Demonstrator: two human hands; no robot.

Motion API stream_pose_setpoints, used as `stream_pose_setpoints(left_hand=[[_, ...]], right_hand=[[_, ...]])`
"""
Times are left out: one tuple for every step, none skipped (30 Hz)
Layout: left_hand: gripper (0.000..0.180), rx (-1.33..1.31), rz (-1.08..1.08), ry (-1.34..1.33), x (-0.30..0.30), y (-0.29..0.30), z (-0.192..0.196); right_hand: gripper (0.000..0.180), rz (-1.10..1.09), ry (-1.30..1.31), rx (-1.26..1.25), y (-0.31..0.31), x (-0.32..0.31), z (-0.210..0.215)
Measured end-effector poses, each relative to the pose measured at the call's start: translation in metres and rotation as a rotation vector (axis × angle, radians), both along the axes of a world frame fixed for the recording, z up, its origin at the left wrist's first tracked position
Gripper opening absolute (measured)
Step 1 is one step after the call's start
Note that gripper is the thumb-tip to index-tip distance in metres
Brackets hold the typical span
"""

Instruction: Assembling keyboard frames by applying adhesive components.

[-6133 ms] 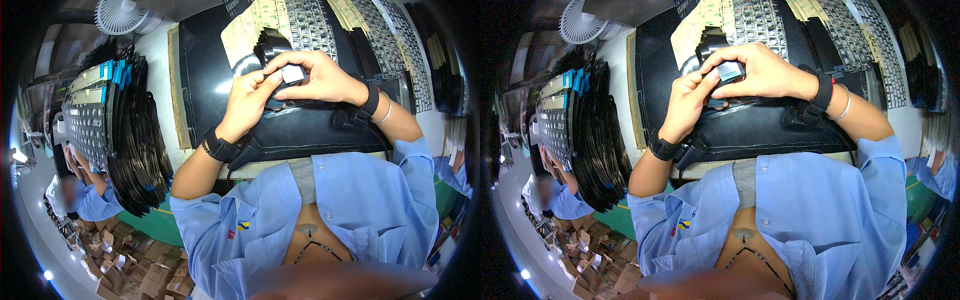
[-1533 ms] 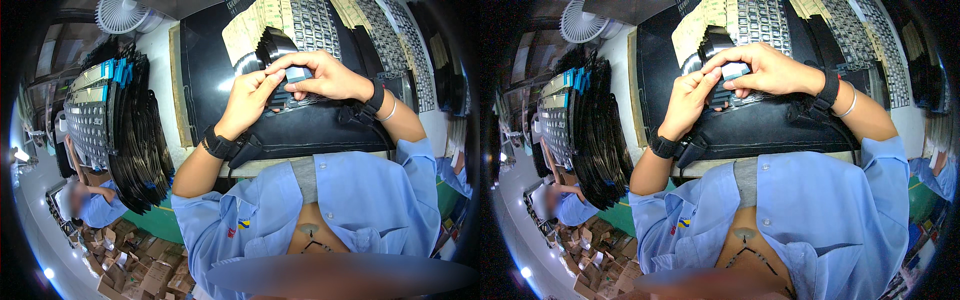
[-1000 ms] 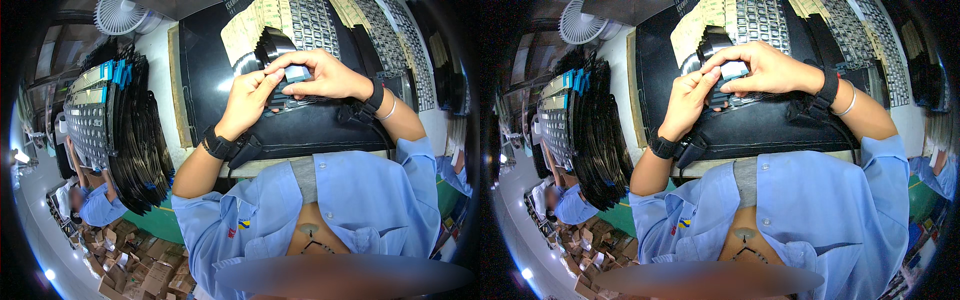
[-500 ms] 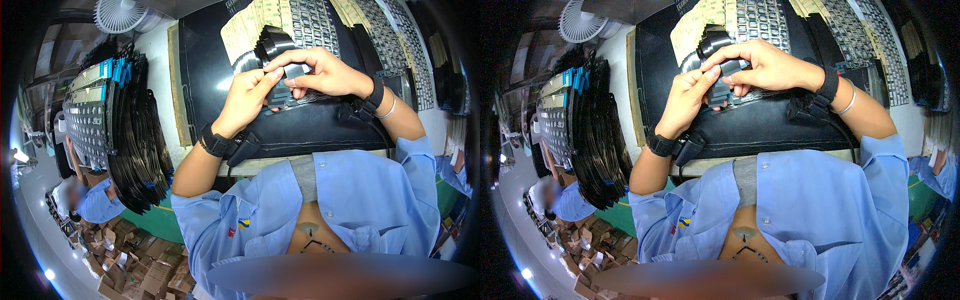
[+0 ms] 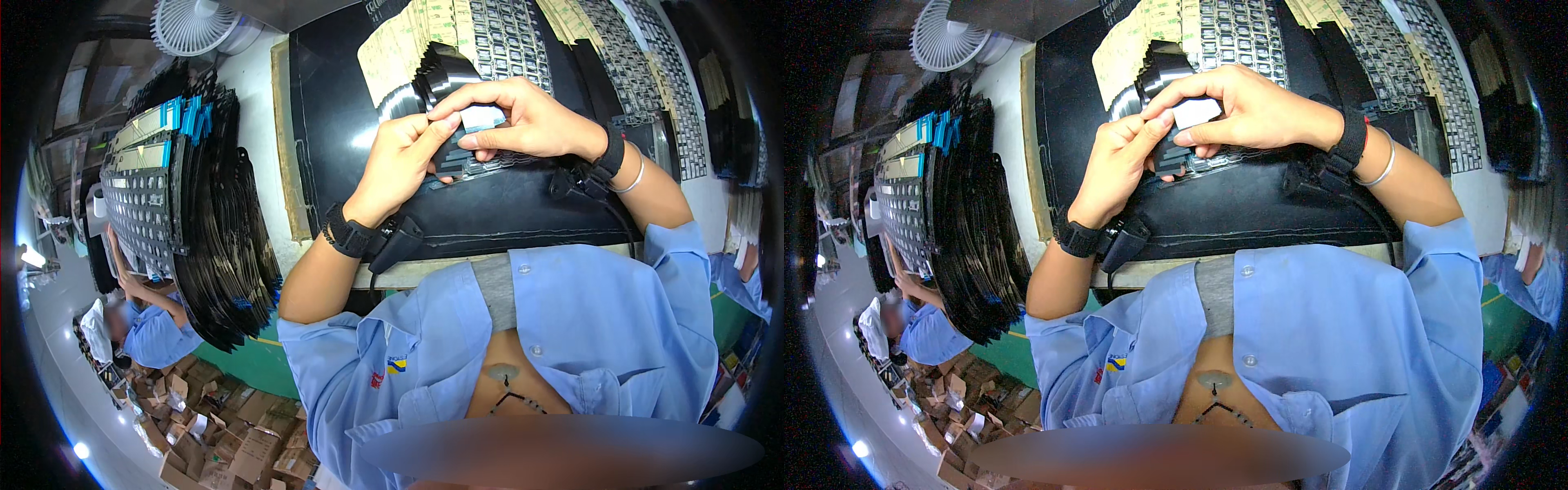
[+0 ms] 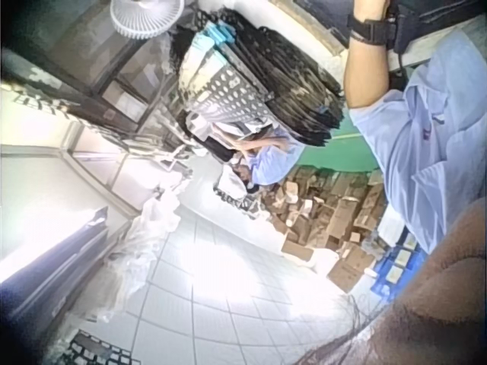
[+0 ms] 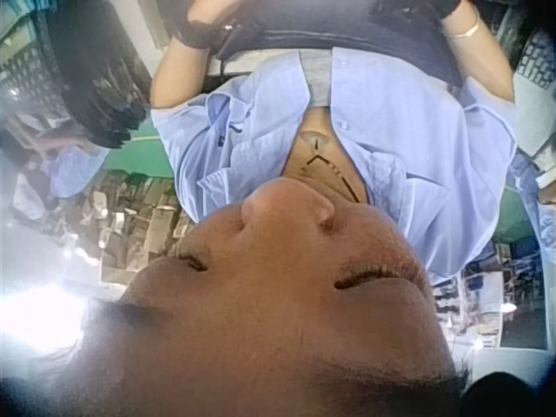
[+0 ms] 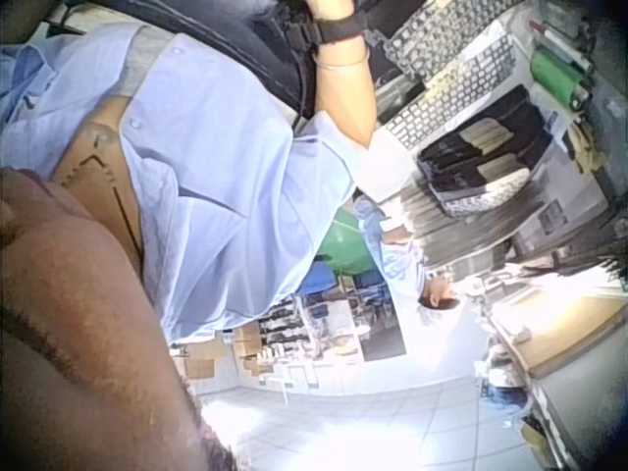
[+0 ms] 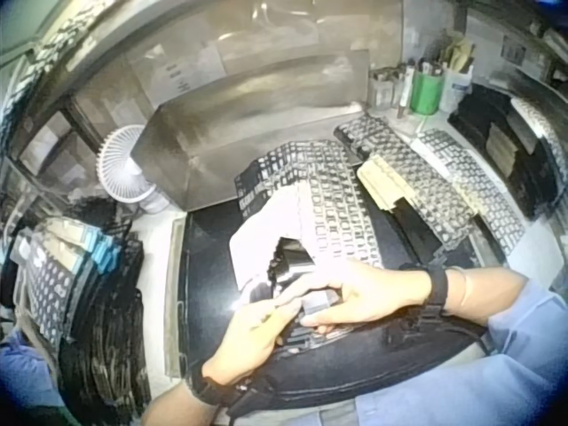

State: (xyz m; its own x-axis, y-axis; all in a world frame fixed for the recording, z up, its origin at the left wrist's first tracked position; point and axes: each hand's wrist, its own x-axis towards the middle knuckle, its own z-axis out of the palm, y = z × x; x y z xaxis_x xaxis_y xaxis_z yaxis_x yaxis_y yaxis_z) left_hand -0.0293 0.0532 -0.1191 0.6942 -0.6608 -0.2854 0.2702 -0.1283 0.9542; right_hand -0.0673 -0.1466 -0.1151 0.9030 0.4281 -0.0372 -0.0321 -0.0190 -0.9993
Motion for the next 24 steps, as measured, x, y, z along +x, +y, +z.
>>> stream_pose_setpoints(left_hand=[[0.031,0.0,0.0,-0.001,0.001,0.0,-0.001],[0.031,0.025,-0.005,-0.038,0.001,0.001,-0.002],[0.032,0.049,-0.01,-0.075,0.002,0.002,-0.004],[0.032,0.048,-0.013,-0.075,0.002,0.003,-0.007],[0.033,0.038,-0.012,-0.068,0.003,0.004,-0.011],[0.033,0.028,-0.01,-0.06,0.003,0.004,-0.012],[0.033,0.024,-0.014,-0.06,0.003,0.004,-0.012],[0.034,0.035,-0.016,-0.048,0.003,0.004,-0.011],[0.034,0.046,-0.018,-0.036,0.002,0.004,-0.01],[0.034,0.044,-0.019,-0.036,0.002,0.003,-0.009],[0.032,0.041,-0.02,-0.027,0.001,0.002,-0.006],[0.031,0.04,-0.022,-0.017,0.001,0.001,-0.004],[0.031,0.041,-0.023,-0.016,0.0,0.0,-0.004],[0.031,0.029,-0.009,0.003,0.0,0.0,-0.004],[0.031,0.016,0.005,0.023,0.0,0.0,-0.004],[0.031,0.016,0.005,0.024,0.001,0.0,-0.005],[0.031,0.014,-0.008,0.018,0.002,0.001,-0.005],[0.031,0.011,-0.021,0.012,0.003,0.002,-0.005],[0.031,0.011,-0.021,0.013,0.003,0.003,-0.005],[0.033,0.015,-0.03,-0.002,0.003,0.003,-0.006],[0.034,0.018,-0.039,-0.017,0.003,0.003,-0.006],[0.034,0.018,-0.039,-0.017,0.003,0.002,-0.005],[0.035,0.011,-0.014,0.005,0.001,0.001,-0.003],[0.035,0.003,0.01,0.026,0.0,0.0,-0.003]], right_hand=[[0.032,0.015,-0.04,-0.008,-0.001,0.001,0.0],[0.032,0.028,-0.079,-0.017,-0.002,0.002,0.0],[0.032,0.026,-0.079,-0.018,-0.003,0.002,0.001],[0.032,0.039,-0.043,0.046,-0.003,0.004,0.001],[0.032,0.05,-0.007,0.108,-0.005,0.004,0.002],[0.031,0.046,0.071,0.09,-0.008,0.006,0.003],[0.03,0.04,0.101,0.092,-0.009,0.006,0.0],[0.03,0.036,0.131,0.095,-0.008,0.006,-0.003],[0.03,0.035,0.131,0.093,-0.008,0.006,-0.003],[0.03,0.038,0.097,0.097,-0.007,0.005,-0.003],[0.031,0.042,0.061,0.104,-0.007,0.004,-0.003],[0.031,0.041,0.061,0.105,-0.008,0.004,-0.003],[0.031,0.046,0.061,0.102,-0.008,0.004,-0.004],[0.032,0.052,0.061,0.098,-0.009,0.005,-0.004],[0.032,0.051,0.061,0.098,-0.008,0.005,-0.004],[0.032,0.04,0.057,0.102,-0.008,0.004,-0.004],[0.033,0.029,0.052,0.107,-0.007,0.004,-0.003],[0.033,0.029,0.052,0.106,-0.007,0.005,-0.003],[0.034,0.025,0.043,0.094,-0.007,0.005,-0.003],[0.034,0.022,0.034,0.082,-0.007,0.005,-0.003],[0.034,0.022,0.035,0.082,-0.008,0.005,-0.002],[0.035,0.015,0.013,0.045,-0.008,0.005,0.0],[0.037,0.008,-0.009,0.011,-0.009,0.005,0.001],[0.037,0.009,-0.009,0.011,-0.009,0.005,0.003]])
